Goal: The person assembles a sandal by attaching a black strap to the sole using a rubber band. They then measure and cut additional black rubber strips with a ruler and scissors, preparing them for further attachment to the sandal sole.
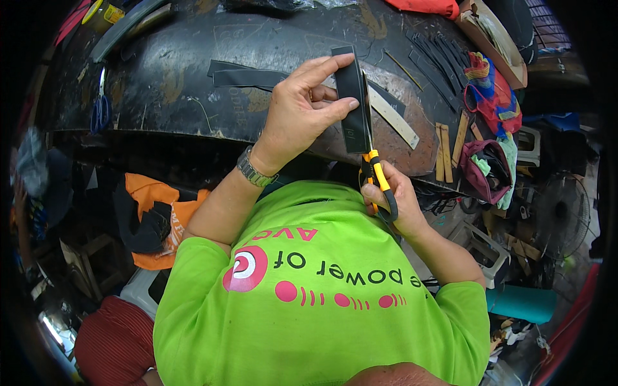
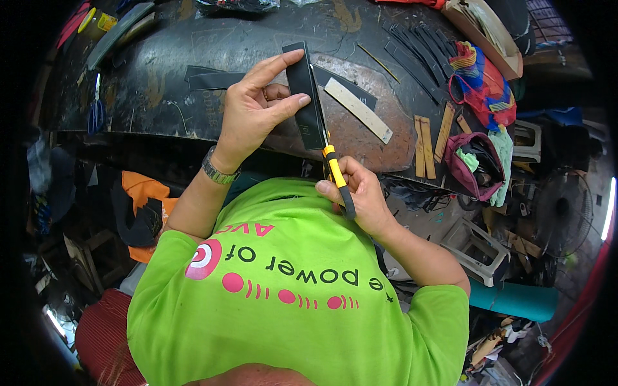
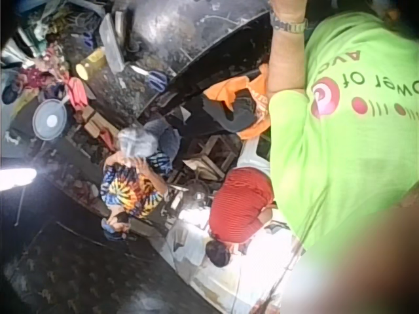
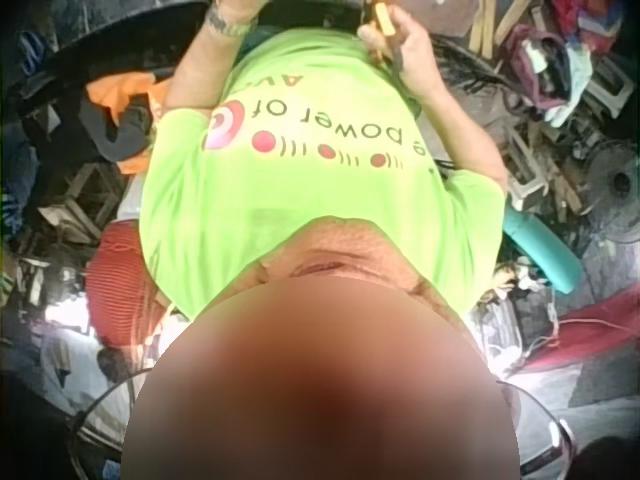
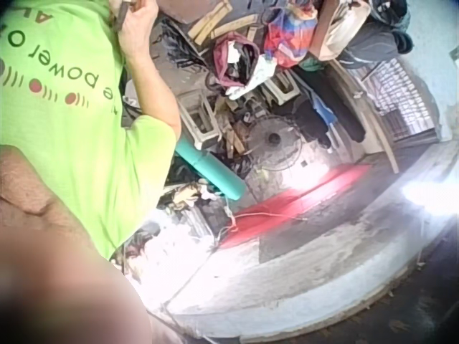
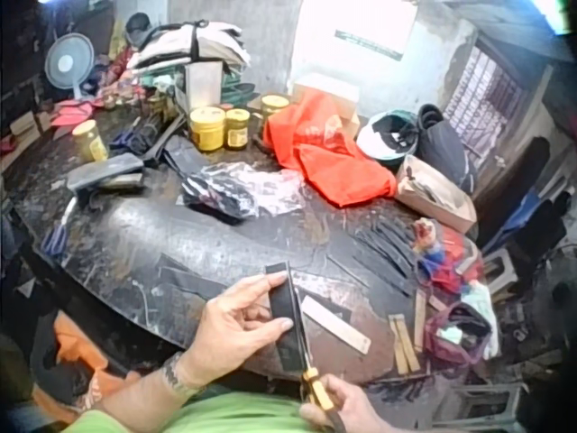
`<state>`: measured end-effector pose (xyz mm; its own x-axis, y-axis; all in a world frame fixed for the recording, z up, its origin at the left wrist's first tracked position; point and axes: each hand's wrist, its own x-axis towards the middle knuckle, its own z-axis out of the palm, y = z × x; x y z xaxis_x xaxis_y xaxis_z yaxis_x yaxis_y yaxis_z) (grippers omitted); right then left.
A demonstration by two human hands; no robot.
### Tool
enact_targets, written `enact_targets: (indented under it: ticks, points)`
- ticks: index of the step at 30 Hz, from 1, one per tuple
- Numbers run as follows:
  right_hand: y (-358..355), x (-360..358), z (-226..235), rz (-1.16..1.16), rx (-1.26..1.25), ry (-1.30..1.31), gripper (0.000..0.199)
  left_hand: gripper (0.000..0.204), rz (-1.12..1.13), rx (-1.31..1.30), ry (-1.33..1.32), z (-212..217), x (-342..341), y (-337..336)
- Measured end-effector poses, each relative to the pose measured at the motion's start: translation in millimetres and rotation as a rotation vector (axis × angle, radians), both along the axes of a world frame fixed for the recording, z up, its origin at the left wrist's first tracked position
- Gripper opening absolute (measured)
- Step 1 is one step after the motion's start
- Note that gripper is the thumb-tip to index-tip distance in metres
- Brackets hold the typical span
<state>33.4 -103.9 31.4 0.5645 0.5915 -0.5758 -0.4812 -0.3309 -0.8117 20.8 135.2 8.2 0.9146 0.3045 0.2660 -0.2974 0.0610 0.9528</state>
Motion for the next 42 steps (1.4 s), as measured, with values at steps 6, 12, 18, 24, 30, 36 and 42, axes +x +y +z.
enact_targets:
  ticks: [6, 12, 18, 24, 30, 36, 42]
  points:
    - [1, -4, 4, -0.012, 0.021, -0.019, 0.030, 0.060, 0.033, 0.021, -0.039, 1, -2, -3]
    - [2, -4, 9, -0.024, 0.022, 0.023, 0.029, 0.060, 0.044, 0.024, -0.042, 0, -3, -3]
    - [1, -3, 3, -0.009, 0.039, -0.002, 0.031, 0.060, 0.049, 0.051, -0.042, 0, -2, -3]
    - [2, -4, 2, -0.019, 0.003, 0.004, 0.032, 0.061, 0.069, 0.065, -0.049, 0, -2, -3]
    - [3, -7, 3, -0.046, 0.015, -0.005, 0.031, 0.061, 0.079, 0.052, -0.042, -1, -3, -6]
    - [0, -9, 2, -0.038, 0.028, 0.002, 0.031, 0.061, 0.077, 0.054, -0.044, -3, -3, -6]
    - [-1, -12, -1, -0.048, 0.056, 0.011, 0.030, 0.061, 0.073, 0.055, -0.044, -2, -3, -6]
